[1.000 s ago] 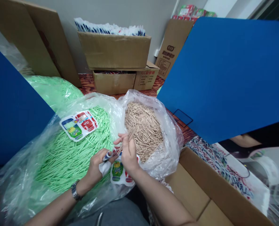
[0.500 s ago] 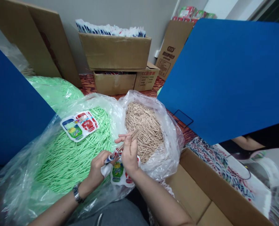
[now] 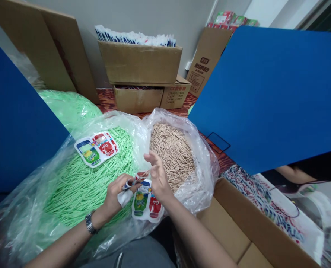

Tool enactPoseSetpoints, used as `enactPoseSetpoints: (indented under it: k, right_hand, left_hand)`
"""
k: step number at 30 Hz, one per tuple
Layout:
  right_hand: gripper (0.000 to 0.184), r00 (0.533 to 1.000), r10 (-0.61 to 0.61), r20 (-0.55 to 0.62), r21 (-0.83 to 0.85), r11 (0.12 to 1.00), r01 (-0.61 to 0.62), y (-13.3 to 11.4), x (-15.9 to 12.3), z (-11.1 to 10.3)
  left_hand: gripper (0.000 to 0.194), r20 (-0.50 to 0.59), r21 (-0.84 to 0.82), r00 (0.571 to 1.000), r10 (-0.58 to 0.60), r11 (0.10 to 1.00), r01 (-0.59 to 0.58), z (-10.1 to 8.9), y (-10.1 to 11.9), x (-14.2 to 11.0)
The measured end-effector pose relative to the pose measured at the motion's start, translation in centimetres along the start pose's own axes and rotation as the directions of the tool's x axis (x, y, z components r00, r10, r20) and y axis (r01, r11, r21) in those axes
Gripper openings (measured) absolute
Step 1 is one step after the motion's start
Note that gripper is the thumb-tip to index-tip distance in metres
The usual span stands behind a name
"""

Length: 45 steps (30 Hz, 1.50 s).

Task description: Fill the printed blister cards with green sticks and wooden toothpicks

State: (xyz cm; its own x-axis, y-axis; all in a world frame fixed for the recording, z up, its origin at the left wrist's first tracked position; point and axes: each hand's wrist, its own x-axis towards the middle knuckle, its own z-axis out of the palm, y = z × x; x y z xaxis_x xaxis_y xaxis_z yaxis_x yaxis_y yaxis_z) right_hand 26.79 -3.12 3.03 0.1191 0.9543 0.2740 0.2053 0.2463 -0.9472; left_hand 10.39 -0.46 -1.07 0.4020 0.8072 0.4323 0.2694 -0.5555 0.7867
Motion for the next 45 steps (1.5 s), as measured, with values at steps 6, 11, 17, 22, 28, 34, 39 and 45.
enactPoseSetpoints:
  k: [6, 11, 17, 22, 28, 34, 39, 45]
  right_hand:
    - [0.048, 0.993, -0.063, 0.099, -0.122, 0.99, 0.075, 0.1, 0.8, 0.1]
    - [0.045, 0.99, -0.12, 0.068, -0.112, 0.986, 0.127, 0.3, 0.9, 0.8]
    - [0.039, 0.96, -0.067, 0.272, -0.157, 0.981, 0.113, 0.4, 1.2, 1.2]
    - [0.042, 0.984, 0.008, 0.176, -0.048, 0.999, 0.001, 0.1, 1.8, 1.2]
    - [0.044, 0.955, 0.005, 0.296, -0.138, 0.99, 0.037, -0.3, 1.8, 1.5]
    - [0.06, 0.976, -0.113, 0.185, -0.114, 0.984, 0.135, -0.5, 1.2, 1.1]
    - [0.045, 0.864, -0.222, 0.452, -0.282, 0.883, 0.375, -1.4, 1.4, 1.6]
    - [0.025, 0.902, -0.229, 0.366, -0.368, 0.854, 0.367, -1.6, 3.4, 2.6]
  left_hand:
    - [0.017, 0.008, -0.128, 0.984, -0.176, 0.976, 0.176, -1.0, 0.5, 0.5]
    - [0.019, 0.002, -0.098, 0.982, -0.19, 0.977, 0.19, -1.9, 0.0, 0.3]
    - [0.017, 0.008, -0.046, 0.995, -0.1, 0.994, 0.1, -2.2, -0.9, -0.5]
    - [0.014, 0.011, -0.037, 0.997, -0.078, 0.996, 0.078, -2.4, -1.0, -0.7]
    - [0.011, 0.033, -0.053, 0.999, -0.038, 0.998, 0.04, -2.6, -0.9, -0.6]
    - [0.016, 0.041, -0.097, 0.991, -0.127, 0.987, 0.13, -3.0, -0.9, -0.8]
    - [0.023, 0.077, -0.281, 0.948, -0.309, 0.905, 0.318, -2.7, -1.2, -1.0]
    - [0.025, 0.056, -0.358, 0.926, -0.372, 0.859, 0.367, -5.0, -1.9, -0.2]
